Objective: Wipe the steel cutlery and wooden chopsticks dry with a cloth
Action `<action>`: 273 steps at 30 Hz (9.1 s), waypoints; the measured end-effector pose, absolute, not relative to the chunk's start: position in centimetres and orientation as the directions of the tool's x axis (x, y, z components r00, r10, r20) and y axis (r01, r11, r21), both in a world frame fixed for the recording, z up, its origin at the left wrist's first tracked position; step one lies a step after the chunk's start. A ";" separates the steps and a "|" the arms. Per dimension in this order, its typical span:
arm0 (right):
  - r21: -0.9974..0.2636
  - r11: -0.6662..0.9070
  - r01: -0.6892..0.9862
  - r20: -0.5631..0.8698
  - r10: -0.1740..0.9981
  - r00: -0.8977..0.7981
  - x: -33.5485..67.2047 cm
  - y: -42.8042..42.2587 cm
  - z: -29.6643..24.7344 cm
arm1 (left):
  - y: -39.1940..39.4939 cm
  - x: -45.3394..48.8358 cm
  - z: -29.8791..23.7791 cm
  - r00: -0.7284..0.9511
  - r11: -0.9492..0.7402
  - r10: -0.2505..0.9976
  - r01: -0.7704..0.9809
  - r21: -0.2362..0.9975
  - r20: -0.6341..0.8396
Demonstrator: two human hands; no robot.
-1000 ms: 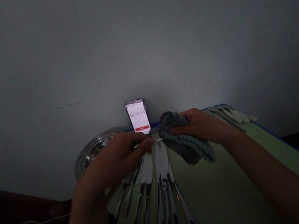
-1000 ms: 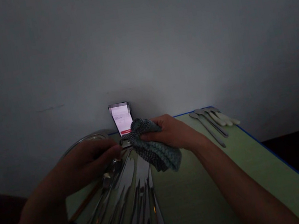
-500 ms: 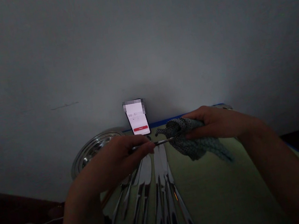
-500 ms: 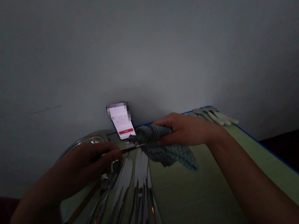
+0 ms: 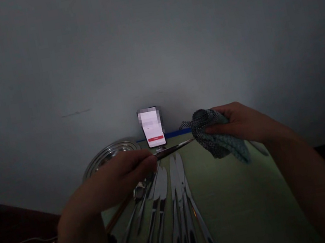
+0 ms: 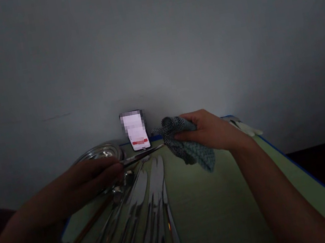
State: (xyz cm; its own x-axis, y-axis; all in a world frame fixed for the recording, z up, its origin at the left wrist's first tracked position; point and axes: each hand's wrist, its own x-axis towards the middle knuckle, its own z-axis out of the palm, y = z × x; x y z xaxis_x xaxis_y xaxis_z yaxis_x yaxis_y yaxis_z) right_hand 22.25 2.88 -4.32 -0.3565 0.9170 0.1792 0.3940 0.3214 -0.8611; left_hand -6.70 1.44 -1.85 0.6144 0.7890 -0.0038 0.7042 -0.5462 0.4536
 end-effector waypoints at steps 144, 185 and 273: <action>-0.696 0.522 0.492 0.204 0.801 -0.563 19.2 2.6 -4.4 | 1.9 -3.4 -2.0 0.600 -0.527 0.799 0.723 0.447 -0.029; -0.854 0.468 0.228 0.240 0.742 -0.626 17.3 1.8 -4.6 | 0.9 -5.0 -0.8 0.598 -0.532 0.801 0.689 0.492 0.030; -0.936 0.350 -0.037 0.319 0.888 0.332 18.1 4.4 -6.5 | 0.8 -1.8 -2.2 0.659 -0.420 0.751 0.528 0.738 -0.044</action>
